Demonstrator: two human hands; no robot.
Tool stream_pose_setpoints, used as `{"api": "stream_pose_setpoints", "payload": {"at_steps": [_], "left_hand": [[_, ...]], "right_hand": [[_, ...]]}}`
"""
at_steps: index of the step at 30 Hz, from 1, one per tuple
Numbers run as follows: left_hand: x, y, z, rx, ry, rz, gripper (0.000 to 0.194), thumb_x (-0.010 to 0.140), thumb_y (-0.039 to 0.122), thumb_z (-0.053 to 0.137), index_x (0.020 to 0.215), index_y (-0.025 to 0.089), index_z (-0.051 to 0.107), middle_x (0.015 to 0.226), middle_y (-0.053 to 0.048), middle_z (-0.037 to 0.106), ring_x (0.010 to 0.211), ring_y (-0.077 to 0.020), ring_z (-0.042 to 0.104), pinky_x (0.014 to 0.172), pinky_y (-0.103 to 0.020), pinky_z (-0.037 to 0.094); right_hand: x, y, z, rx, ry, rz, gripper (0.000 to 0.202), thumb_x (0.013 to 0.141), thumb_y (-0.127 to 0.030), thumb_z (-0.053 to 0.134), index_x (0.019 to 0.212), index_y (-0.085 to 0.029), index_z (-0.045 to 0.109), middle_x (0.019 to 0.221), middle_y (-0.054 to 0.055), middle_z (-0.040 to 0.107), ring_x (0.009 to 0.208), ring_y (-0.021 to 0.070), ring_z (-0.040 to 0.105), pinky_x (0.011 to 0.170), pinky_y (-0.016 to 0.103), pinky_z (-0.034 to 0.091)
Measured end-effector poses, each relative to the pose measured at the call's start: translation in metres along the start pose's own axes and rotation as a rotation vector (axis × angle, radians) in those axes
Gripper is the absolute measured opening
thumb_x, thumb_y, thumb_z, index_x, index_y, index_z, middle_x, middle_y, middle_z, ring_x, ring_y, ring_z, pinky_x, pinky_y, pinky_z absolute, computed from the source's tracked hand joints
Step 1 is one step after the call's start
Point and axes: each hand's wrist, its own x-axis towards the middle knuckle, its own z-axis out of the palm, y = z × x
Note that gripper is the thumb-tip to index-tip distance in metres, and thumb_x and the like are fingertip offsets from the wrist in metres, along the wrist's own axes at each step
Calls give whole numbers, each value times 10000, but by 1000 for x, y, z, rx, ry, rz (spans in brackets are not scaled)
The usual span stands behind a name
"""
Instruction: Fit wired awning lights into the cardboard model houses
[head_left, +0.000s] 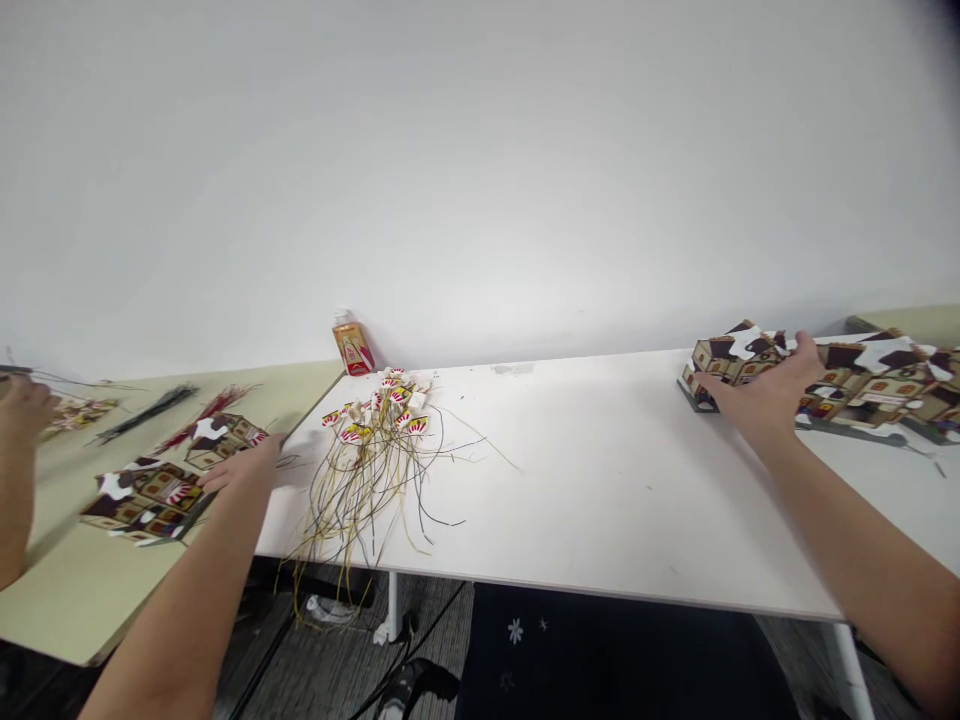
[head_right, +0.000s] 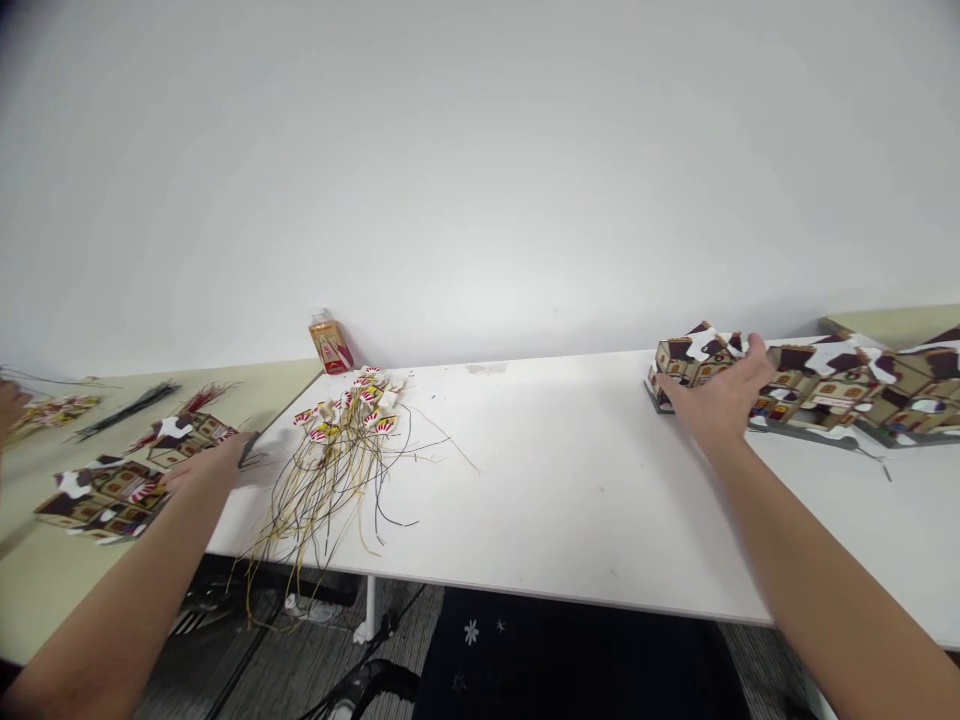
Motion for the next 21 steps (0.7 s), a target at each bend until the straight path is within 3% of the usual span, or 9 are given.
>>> {"api": "stream_pose_setpoints", "payload": {"at_steps": [2,4,5,7,9,12,17,21], "left_hand": [[-18,13,6,-48,-6,-83,990,799,498,578,1406,-58,28,1416,-465,183,1356,-550,269,911,-751,367],[-42,25,12,-92,-11,-14,1046,778,568,598,1464,29,22,1501,-382,105,1409,-500,200,1009,-700,334],[-55,31,15,-106,-16,72,992,769,595,603,1483,125,99,1540,-289,123,1429,-451,195,1062,-654,316],[-81,44,18,-92,-67,347,685,828,593,534,1405,269,357,1516,-138,280,1404,-352,293,1097,-563,326],[-103,60,19,41,-131,732,483,918,502,400,1322,254,491,1412,-145,410,1309,-327,404,1036,-553,373],[-124,83,25,160,-191,1021,412,917,396,419,1291,292,558,1344,-117,487,1236,-308,453,1036,-547,349],[-128,111,41,285,-198,1123,516,838,176,466,1336,275,557,1364,-150,471,1265,-355,406,1023,-578,322],[-120,119,46,348,-186,1140,512,813,165,493,1308,248,590,1346,-176,473,1246,-378,407,999,-590,327]], "right_hand": [[-1,-1,0,5,5,-5,1252,492,-491,821,1486,-212,114,1490,211,163,1416,377,165,1202,475,210],[-2,-4,0,14,12,-8,1268,477,-444,825,1494,-180,116,1475,222,169,1399,371,199,1184,470,243],[-4,-7,0,19,16,-10,1273,464,-422,827,1494,-165,123,1466,226,177,1385,369,225,1174,471,260],[-7,-14,-2,33,12,-9,1287,435,-397,834,1488,-151,136,1451,232,193,1353,364,276,1152,480,289],[-10,-20,-4,46,-11,-20,1277,442,-395,831,1488,-156,138,1445,226,201,1336,355,303,1140,482,302],[-15,-26,-6,61,-54,-71,1230,497,-404,805,1501,-173,134,1449,202,206,1347,338,296,1144,467,299],[-13,-26,-7,57,-28,-154,1221,481,-391,796,1491,-182,142,1442,178,215,1363,337,254,1137,473,299],[-4,-22,-10,111,81,-89,1137,533,-408,774,1466,-190,162,1391,167,259,1310,307,326,1115,476,319]]}}
